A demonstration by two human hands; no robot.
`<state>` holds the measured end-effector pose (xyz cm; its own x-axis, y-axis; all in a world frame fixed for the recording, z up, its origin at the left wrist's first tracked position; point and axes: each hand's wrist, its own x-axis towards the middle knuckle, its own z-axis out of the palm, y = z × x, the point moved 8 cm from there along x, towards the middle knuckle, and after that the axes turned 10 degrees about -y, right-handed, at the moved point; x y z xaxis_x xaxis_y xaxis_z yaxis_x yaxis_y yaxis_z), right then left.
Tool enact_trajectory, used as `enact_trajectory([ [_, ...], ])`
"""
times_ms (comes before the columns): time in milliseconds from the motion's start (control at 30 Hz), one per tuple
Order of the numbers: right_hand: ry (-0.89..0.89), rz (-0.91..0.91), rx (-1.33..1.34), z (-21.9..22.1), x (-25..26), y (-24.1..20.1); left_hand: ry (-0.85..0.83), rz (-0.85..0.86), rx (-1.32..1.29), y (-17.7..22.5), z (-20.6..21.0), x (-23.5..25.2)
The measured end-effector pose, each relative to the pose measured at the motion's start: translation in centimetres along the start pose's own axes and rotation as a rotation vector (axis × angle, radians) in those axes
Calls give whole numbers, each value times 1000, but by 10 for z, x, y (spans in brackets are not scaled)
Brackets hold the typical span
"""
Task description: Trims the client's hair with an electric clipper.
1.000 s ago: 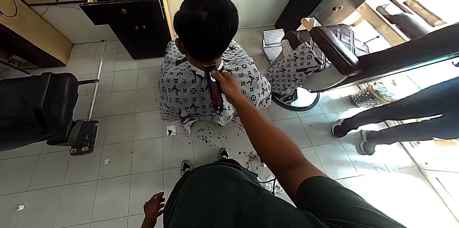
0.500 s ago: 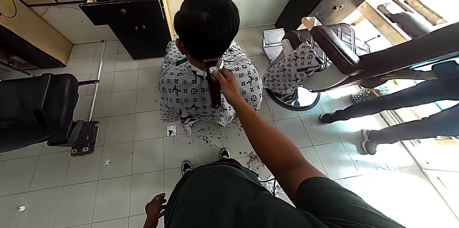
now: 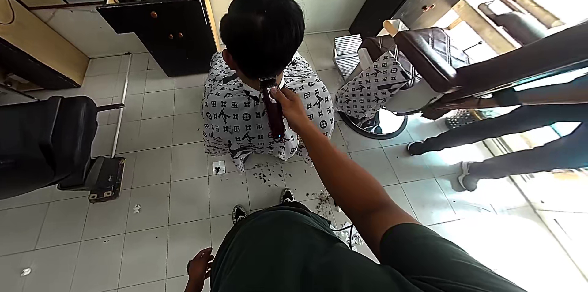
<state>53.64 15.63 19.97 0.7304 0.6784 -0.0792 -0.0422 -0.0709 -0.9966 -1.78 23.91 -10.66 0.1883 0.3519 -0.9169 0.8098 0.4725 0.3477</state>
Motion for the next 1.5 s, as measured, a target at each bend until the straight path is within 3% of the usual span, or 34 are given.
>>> enact_trajectory([
  [67,1,-49,-8,0,-3,-4,3,1,-8,0,0,-1],
  [233,18,91,-67,-1,0,3,-3,6,8,2,1,-1],
  [367,-5,-100,49,2,-5,-4,-8,2,-3,3,2,-5],
  [500,-24,82,218,3,-30,16,-5,10,-18,3,1,-9],
  [600,-5,173,416,6,-48,40,4,41,19,-26,-2,23],
  [867,16,104,162,12,-26,26,30,35,69,-23,-16,20],
  [1167,31,171,194,14,-13,12,13,5,-4,-30,-24,31],
  [1500,43,132,-16,8,2,10,0,11,1,-26,-20,24],
])
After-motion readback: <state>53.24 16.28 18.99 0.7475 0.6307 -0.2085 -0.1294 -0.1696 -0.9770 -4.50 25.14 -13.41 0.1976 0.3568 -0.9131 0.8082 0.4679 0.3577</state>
